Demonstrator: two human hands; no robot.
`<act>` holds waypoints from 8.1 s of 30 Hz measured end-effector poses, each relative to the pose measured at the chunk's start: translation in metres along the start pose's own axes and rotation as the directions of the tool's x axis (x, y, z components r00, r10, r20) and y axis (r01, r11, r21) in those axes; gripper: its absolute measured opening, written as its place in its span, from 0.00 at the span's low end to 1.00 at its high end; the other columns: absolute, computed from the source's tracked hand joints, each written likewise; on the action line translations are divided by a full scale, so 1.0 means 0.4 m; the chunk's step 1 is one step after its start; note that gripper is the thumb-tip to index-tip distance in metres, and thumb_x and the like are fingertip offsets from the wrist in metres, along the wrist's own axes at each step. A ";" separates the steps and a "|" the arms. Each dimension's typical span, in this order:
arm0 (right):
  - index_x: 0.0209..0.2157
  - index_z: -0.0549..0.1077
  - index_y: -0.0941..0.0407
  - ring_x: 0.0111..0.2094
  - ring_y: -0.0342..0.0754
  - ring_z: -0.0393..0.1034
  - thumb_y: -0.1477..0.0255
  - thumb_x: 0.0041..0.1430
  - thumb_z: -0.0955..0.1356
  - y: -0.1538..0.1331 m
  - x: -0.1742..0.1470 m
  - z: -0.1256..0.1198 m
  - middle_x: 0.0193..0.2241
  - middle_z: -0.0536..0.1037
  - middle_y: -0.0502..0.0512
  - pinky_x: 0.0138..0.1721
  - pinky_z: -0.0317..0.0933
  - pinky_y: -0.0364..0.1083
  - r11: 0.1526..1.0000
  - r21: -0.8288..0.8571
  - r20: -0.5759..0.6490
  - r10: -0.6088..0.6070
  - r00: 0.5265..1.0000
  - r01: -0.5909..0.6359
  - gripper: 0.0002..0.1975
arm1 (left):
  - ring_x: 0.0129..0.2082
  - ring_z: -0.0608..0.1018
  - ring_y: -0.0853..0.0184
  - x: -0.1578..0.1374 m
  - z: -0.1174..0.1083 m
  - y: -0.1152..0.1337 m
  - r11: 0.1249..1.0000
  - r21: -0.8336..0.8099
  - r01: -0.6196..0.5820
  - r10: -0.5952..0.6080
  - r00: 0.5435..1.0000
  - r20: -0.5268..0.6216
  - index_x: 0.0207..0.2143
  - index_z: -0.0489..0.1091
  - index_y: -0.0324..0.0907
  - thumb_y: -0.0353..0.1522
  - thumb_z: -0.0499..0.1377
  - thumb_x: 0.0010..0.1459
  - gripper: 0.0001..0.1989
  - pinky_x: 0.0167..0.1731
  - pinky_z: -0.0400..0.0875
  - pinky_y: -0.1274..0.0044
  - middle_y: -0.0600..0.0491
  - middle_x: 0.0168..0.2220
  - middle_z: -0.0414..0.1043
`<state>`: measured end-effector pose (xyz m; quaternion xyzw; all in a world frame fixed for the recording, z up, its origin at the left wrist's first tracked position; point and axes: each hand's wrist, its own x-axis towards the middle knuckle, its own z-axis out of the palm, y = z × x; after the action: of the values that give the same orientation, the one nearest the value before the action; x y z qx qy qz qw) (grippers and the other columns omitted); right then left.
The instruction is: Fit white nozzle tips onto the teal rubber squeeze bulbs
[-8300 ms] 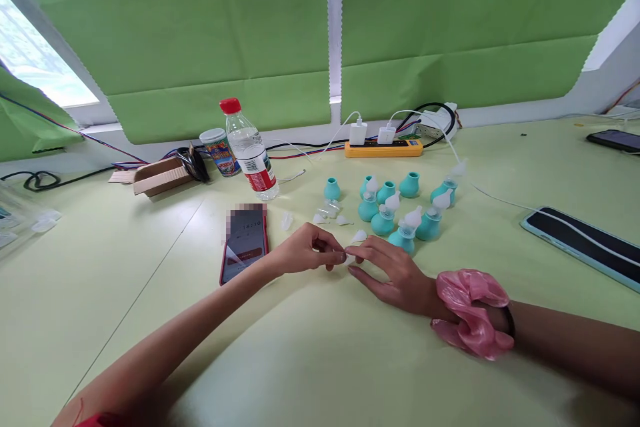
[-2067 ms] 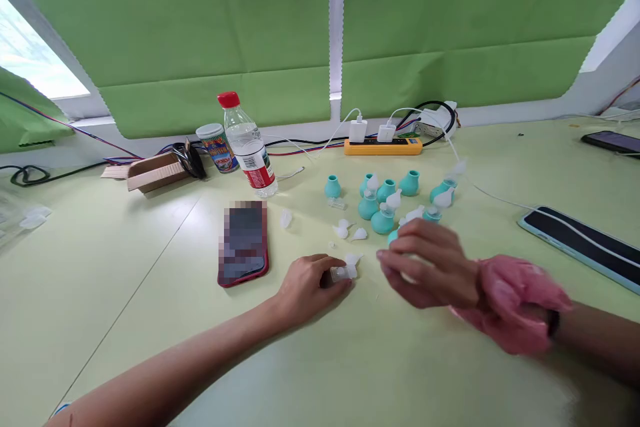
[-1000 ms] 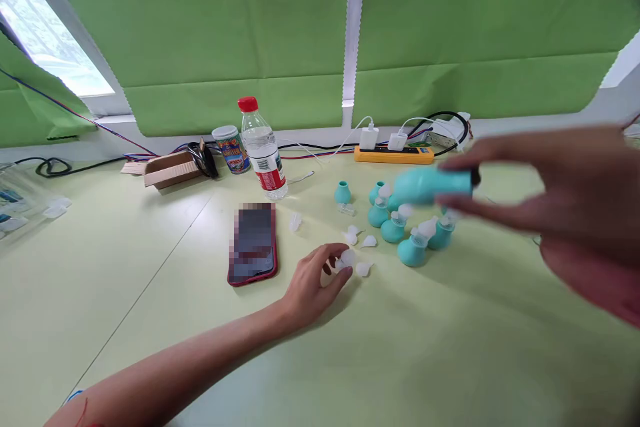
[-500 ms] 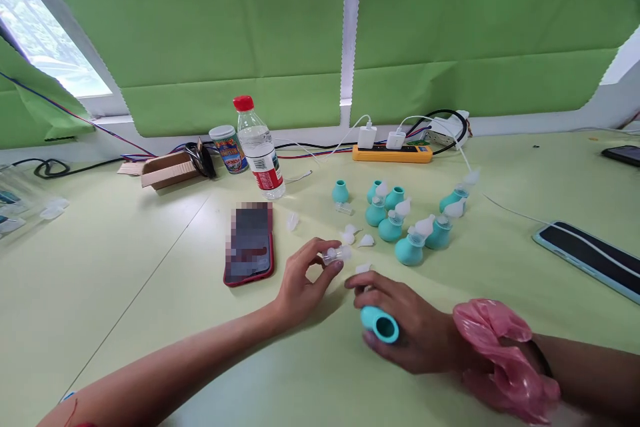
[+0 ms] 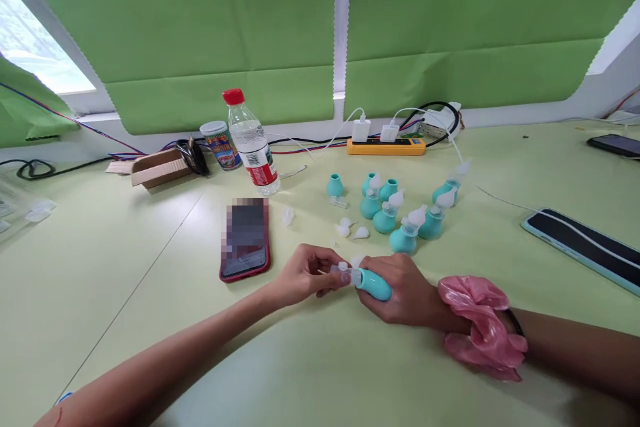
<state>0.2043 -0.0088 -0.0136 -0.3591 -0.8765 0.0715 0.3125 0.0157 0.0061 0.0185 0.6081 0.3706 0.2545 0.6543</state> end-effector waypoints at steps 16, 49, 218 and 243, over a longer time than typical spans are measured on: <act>0.19 0.59 0.57 0.17 0.37 0.50 0.78 0.39 0.62 -0.010 0.043 -0.061 0.15 0.56 0.43 0.17 0.46 0.38 0.784 0.438 0.495 0.199 0.846 -0.440 0.05 | 0.23 0.65 0.73 -0.035 0.011 0.057 0.545 0.744 -0.387 0.342 0.913 0.224 0.39 0.68 0.35 0.32 0.49 0.58 0.12 0.24 0.60 0.82 0.51 0.25 0.65; 0.25 0.64 0.60 0.16 0.34 0.55 0.63 0.49 0.66 -0.039 0.028 -0.047 0.16 0.64 0.46 0.15 0.49 0.34 0.432 0.619 0.701 0.072 0.710 -0.656 0.13 | 0.59 0.46 0.50 0.041 -0.049 -0.029 -0.026 0.991 -0.128 0.350 0.928 0.129 0.58 0.45 0.42 0.32 0.43 0.59 0.23 0.51 0.53 0.57 0.44 0.60 0.42; 0.23 0.66 0.59 0.20 0.38 0.59 0.73 0.50 0.64 -0.036 0.019 -0.005 0.17 0.67 0.48 0.22 0.55 0.38 0.618 0.656 0.329 0.283 0.901 -0.434 0.05 | 0.33 0.74 0.60 0.250 -0.069 0.122 -0.026 1.000 0.014 0.221 0.975 -0.008 0.35 0.70 0.34 0.21 0.51 0.46 0.13 0.28 0.66 0.76 0.43 0.32 0.71; 0.31 0.68 0.58 0.19 0.38 0.55 0.67 0.49 0.66 0.010 0.033 0.006 0.17 0.62 0.45 0.19 0.51 0.38 0.697 0.520 0.282 0.406 0.870 -0.494 0.09 | 0.30 0.76 0.67 0.010 0.038 -0.044 0.882 0.406 -0.241 0.418 0.797 -0.436 0.27 0.71 0.41 0.30 0.57 0.49 0.04 0.32 0.74 0.76 0.52 0.29 0.75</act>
<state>0.1981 0.0030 -0.0102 -0.4446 -0.7182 0.4333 0.3143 0.0279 -0.0024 0.0002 0.6747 0.4547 0.4524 0.3652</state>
